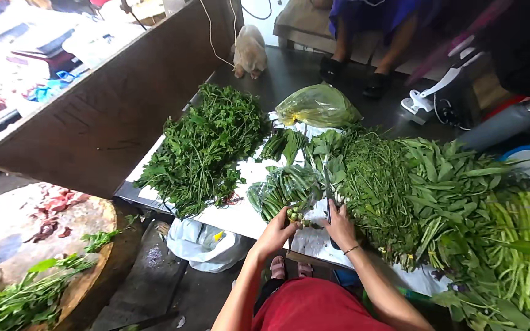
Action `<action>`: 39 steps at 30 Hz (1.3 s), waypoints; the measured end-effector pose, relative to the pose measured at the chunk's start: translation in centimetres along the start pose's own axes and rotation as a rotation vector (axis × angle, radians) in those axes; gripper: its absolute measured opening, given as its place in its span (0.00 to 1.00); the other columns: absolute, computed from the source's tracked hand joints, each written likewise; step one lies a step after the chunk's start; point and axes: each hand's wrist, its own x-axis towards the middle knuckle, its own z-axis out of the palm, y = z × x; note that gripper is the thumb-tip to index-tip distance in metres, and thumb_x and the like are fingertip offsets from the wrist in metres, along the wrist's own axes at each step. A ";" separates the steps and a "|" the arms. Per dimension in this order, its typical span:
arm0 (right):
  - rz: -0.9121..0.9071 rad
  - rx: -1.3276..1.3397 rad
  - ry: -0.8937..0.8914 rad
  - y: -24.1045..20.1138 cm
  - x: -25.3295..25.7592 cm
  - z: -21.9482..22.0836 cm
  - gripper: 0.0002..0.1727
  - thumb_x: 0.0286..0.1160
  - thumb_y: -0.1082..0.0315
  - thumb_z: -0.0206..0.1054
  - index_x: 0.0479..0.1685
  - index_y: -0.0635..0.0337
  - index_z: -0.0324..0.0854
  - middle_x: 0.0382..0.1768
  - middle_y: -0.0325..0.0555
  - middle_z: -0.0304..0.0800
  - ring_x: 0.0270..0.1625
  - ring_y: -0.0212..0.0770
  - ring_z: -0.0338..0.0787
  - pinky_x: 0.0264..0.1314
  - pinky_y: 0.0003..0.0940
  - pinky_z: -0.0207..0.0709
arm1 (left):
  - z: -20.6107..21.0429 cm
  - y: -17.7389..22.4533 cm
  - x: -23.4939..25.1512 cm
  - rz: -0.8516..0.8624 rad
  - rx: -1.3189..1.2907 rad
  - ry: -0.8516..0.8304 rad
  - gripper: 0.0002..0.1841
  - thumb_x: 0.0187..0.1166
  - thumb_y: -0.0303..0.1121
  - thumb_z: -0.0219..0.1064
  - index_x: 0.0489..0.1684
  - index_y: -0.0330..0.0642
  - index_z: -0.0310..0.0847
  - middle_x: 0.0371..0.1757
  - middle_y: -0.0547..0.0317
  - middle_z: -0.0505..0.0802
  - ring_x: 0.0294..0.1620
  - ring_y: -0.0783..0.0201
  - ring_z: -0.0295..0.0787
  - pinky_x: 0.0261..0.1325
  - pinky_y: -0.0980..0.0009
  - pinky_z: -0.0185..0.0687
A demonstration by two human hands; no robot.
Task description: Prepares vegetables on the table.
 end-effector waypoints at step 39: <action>-0.637 0.134 0.578 -2.6 -6.9 -6.5 0.22 0.53 0.72 0.76 0.54 0.59 0.91 0.44 0.53 0.95 0.47 0.55 0.95 0.50 0.52 0.88 | 1.6 5.8 -0.1 0.312 0.413 0.039 0.23 0.80 0.36 0.69 0.68 0.30 0.77 0.56 0.41 0.91 0.59 0.52 0.90 0.69 0.57 0.81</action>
